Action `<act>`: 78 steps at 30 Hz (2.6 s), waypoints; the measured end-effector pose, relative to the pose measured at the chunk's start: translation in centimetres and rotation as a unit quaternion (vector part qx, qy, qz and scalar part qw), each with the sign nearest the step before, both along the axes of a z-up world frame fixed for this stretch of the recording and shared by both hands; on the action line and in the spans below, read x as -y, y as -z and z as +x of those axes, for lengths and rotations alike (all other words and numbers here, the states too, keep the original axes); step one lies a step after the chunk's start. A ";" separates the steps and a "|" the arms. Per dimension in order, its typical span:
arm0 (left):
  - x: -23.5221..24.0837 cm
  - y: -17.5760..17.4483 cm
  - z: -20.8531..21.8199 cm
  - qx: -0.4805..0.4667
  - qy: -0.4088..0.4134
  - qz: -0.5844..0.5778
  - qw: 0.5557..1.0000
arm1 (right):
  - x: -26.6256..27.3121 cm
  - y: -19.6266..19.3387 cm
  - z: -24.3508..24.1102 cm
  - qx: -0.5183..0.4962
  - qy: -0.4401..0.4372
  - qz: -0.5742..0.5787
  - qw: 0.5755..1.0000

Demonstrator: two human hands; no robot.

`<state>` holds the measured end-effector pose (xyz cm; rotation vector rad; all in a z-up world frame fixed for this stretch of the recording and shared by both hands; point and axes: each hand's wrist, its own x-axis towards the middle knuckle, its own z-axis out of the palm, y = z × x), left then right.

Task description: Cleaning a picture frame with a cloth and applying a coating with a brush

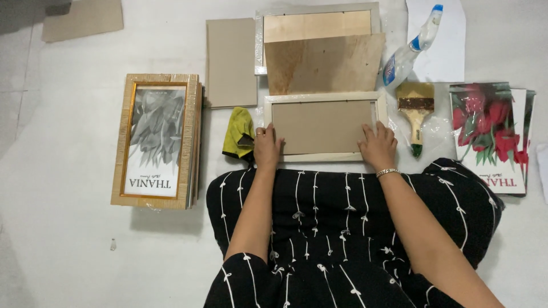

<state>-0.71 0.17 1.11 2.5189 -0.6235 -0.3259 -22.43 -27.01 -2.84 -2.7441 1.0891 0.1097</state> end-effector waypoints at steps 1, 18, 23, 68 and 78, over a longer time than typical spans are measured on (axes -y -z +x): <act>-0.1 0.5 0.0 0.000 0.000 0.000 1.000 | -0.1 -0.1 0.0 0.000 0.000 0.000 1.000; 0.2 1.3 0.0 -0.031 0.056 0.122 0.991 | -0.2 0.4 -0.2 0.016 0.024 0.035 0.999; 0.2 2.0 0.1 -0.031 0.056 0.121 0.991 | -0.2 0.4 -0.1 0.013 0.031 0.042 0.999; 11.6 0.5 -9.2 0.242 0.223 -0.088 0.940 | 13.0 3.2 -5.5 0.060 0.285 0.104 0.951; 25.0 2.1 -19.5 0.165 0.402 -0.149 0.888 | 13.0 -1.6 -6.4 0.329 0.401 0.062 0.852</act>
